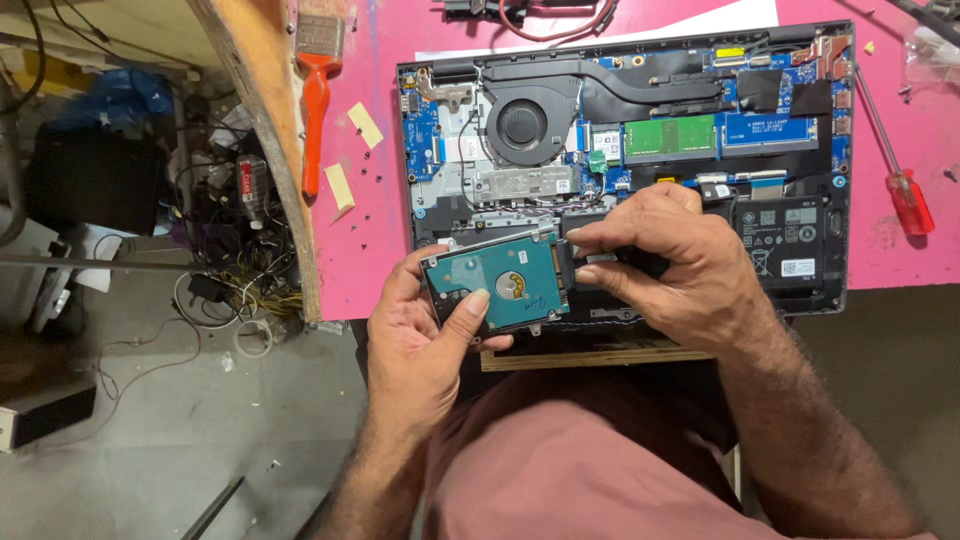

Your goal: The person works on a laptop motherboard using a screwdriver to detach and reattach a small rectangular component by hand.

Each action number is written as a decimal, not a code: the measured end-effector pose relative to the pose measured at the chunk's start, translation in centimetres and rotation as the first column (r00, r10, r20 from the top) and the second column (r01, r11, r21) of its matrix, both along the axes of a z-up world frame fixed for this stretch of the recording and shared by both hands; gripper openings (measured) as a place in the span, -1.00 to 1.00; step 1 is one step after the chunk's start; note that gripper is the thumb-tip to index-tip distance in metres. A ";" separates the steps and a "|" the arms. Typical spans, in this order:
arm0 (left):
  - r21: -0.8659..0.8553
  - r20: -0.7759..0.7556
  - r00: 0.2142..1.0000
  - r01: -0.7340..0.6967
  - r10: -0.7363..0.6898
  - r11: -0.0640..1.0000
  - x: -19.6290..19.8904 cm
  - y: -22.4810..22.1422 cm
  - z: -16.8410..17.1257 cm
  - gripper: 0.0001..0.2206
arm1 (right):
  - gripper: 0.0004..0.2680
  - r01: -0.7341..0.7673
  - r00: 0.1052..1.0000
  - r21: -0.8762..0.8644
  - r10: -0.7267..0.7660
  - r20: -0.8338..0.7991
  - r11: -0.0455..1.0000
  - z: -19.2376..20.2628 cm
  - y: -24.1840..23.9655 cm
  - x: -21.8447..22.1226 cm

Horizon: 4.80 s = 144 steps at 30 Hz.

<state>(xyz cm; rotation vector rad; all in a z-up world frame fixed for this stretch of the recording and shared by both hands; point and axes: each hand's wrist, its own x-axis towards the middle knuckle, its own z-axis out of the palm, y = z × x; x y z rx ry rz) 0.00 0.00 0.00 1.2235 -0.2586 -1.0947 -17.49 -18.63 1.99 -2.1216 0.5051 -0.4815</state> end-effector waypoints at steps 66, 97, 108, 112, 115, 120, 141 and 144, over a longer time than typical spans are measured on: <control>-0.551 -0.486 0.874 -0.304 -0.003 0.777 -1.1 6.6 -2.9 -0.80 | -0.78 -0.070 0.947 0.350 -0.048 0.317 0.934 -0.8 13.4 2.3; -0.036 -0.031 0.999 -0.015 0.014 0.999 -1.6 11.5 -3.3 -0.81 | -0.82 -0.246 0.967 0.062 0.249 -0.050 0.967 3.7 12.3 7.2; -0.248 0.123 0.979 -0.127 0.162 0.960 -0.6 12.0 -3.8 -0.69 | -0.90 -0.118 0.977 0.154 0.143 -0.159 0.981 3.1 12.2 9.6; -0.223 0.022 0.953 -0.290 0.302 0.931 -1.1 10.4 -4.2 -0.75 | -0.90 -0.095 0.983 0.071 0.105 -0.150 0.993 3.6 12.2 11.4; -0.190 0.006 0.928 -0.365 0.373 0.912 -0.7 9.9 -4.0 -0.81 | -0.90 -0.134 0.975 -0.065 0.120 -0.187 0.989 4.1 11.6 12.9; -0.178 -0.137 0.908 -0.416 0.396 0.892 1.1 10.4 -3.5 -0.83 | -0.91 -0.174 0.939 -0.539 -0.025 -0.342 0.824 4.3 5.5 16.8; -0.335 -0.539 0.820 -0.418 0.192 0.845 1.7 11.1 -4.4 -0.77 | -0.90 -0.371 0.905 -0.692 0.073 -0.420 0.619 0.8 2.6 22.2; -0.371 -0.660 0.747 -0.417 0.080 0.830 1.4 11.0 -4.3 -0.73 | -0.91 -0.286 0.942 -0.634 0.090 -0.323 0.718 3.1 3.0 19.9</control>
